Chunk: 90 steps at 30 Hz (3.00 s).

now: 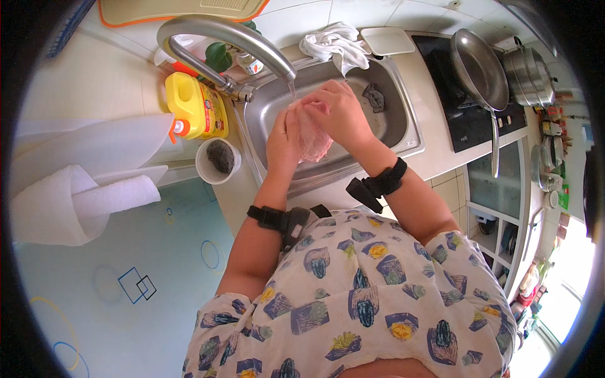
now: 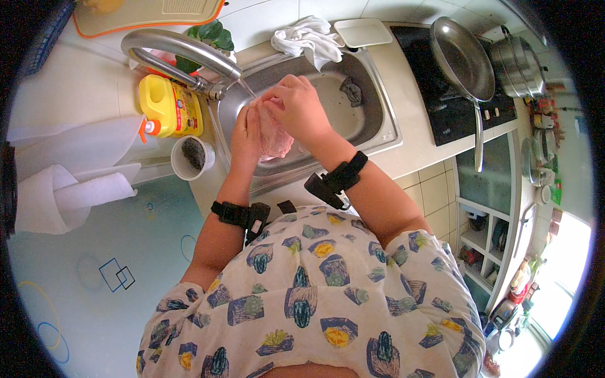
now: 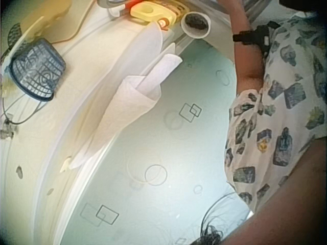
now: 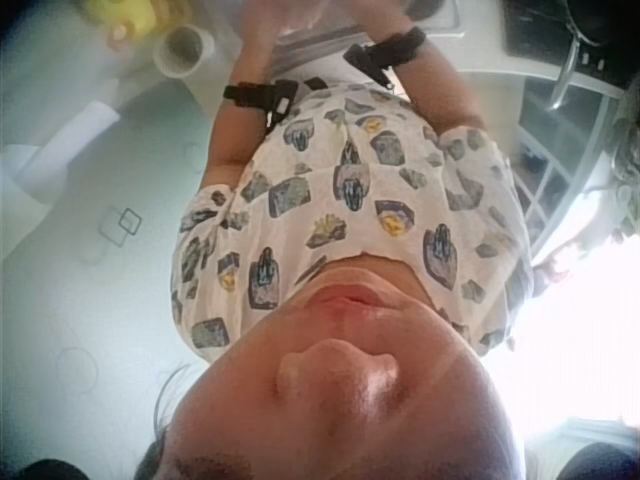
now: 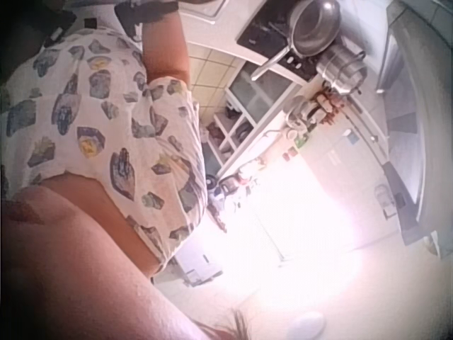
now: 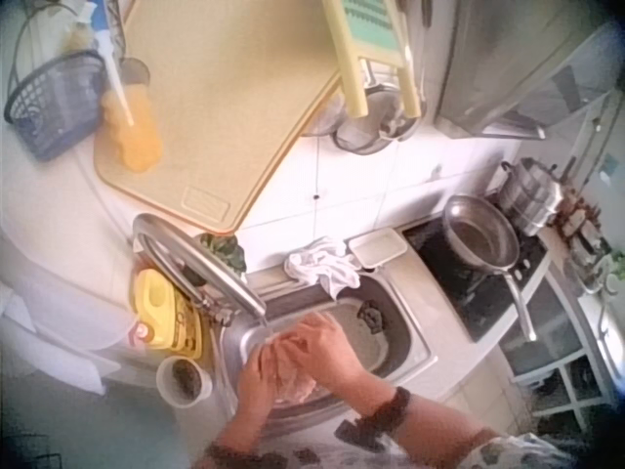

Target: The person takes a bag of meat from the refrigerator, places it on the counter, and then washes a tray and a knife in the sink with water and a cloth. They then clean the sink area with a spray bottle and cloth before taking the meat out of the bag and washing it under the faucet.

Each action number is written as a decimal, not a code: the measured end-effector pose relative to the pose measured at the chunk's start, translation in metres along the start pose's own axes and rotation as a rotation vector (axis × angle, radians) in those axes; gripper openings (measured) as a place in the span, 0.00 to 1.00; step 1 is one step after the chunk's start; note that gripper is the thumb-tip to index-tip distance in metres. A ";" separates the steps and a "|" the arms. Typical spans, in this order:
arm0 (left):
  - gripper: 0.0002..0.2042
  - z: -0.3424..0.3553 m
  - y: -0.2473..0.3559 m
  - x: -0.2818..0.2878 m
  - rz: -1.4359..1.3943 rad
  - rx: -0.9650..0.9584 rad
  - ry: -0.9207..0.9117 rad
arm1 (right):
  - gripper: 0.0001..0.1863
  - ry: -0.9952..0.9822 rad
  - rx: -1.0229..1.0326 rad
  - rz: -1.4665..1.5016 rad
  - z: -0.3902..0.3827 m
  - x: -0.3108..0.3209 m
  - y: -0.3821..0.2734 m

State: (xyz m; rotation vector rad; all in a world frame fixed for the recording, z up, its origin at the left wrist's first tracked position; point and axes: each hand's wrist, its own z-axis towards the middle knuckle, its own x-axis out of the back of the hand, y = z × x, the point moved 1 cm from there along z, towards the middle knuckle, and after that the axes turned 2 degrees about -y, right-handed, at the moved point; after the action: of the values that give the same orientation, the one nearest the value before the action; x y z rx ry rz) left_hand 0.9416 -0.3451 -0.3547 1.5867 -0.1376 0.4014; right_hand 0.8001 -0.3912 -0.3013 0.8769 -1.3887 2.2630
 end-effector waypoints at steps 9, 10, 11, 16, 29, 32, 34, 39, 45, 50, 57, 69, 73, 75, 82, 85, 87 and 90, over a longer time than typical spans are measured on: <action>0.18 -0.004 0.013 0.001 0.002 -0.041 0.007 | 0.08 -0.014 -0.165 0.238 -0.004 -0.003 -0.005; 0.18 -0.004 0.012 0.001 0.002 -0.040 0.008 | 0.08 -0.014 -0.166 0.238 -0.002 -0.003 -0.006; 0.18 -0.003 0.010 0.001 0.023 -0.005 -0.003 | 0.08 -0.018 -0.175 0.232 -0.001 -0.002 -0.006; 0.19 -0.001 0.001 0.001 0.032 0.020 0.002 | 0.09 -0.070 -0.164 0.141 0.007 -0.011 0.001; 0.20 -0.001 -0.007 0.010 -0.072 0.029 0.035 | 0.14 -0.210 -0.496 0.592 0.003 -0.020 0.014; 0.21 -0.002 -0.006 0.010 -0.077 0.036 0.039 | 0.14 -0.224 -0.580 0.734 0.004 -0.018 0.016; 0.21 -0.002 -0.007 0.008 -0.079 0.038 0.046 | 0.14 -0.229 -0.623 0.809 0.005 -0.017 0.018; 0.22 0.001 -0.008 0.008 -0.093 0.025 0.040 | 0.13 -0.221 -0.442 0.622 0.004 -0.017 0.022; 0.22 -0.002 0.006 0.013 -0.055 0.032 0.037 | 0.12 -0.172 -0.223 0.239 0.009 -0.009 0.001; 0.22 -0.002 0.005 0.008 -0.058 0.076 0.047 | 0.13 -0.036 -0.499 0.560 -0.004 -0.018 0.029; 0.21 0.021 -0.001 0.002 -0.243 -0.024 0.114 | 0.40 -0.539 -0.524 1.243 -0.042 -0.037 0.035; 0.24 0.017 0.011 -0.014 -0.111 -0.185 0.102 | 0.24 0.252 -0.605 1.349 -0.014 -0.041 0.016; 0.31 0.010 0.026 -0.032 -0.549 -0.179 0.050 | 0.24 0.271 -0.490 1.081 -0.018 -0.048 -0.002; 0.21 0.019 0.045 -0.031 -0.392 -0.106 -0.008 | 0.23 0.235 -0.174 0.462 -0.027 -0.051 0.004; 0.14 0.026 0.001 -0.021 -0.817 0.304 0.152 | 0.31 0.126 -0.036 0.531 -0.051 -0.051 -0.007; 0.13 0.019 0.037 -0.037 -0.924 0.432 0.077 | 0.35 0.039 -0.123 0.470 -0.054 -0.037 -0.001; 0.13 0.016 0.042 -0.042 -0.948 0.449 0.050 | 0.34 -0.012 -0.194 0.441 -0.054 -0.015 -0.008; 0.14 0.015 0.052 -0.050 -0.969 0.370 0.002 | 0.31 0.000 -0.164 0.192 -0.049 0.002 -0.001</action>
State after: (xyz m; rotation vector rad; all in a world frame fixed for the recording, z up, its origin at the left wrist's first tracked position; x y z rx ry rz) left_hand 0.8804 -0.3708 -0.3226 1.8061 0.7254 -0.3513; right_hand 0.7830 -0.3473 -0.3158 0.7179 -1.6954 2.2435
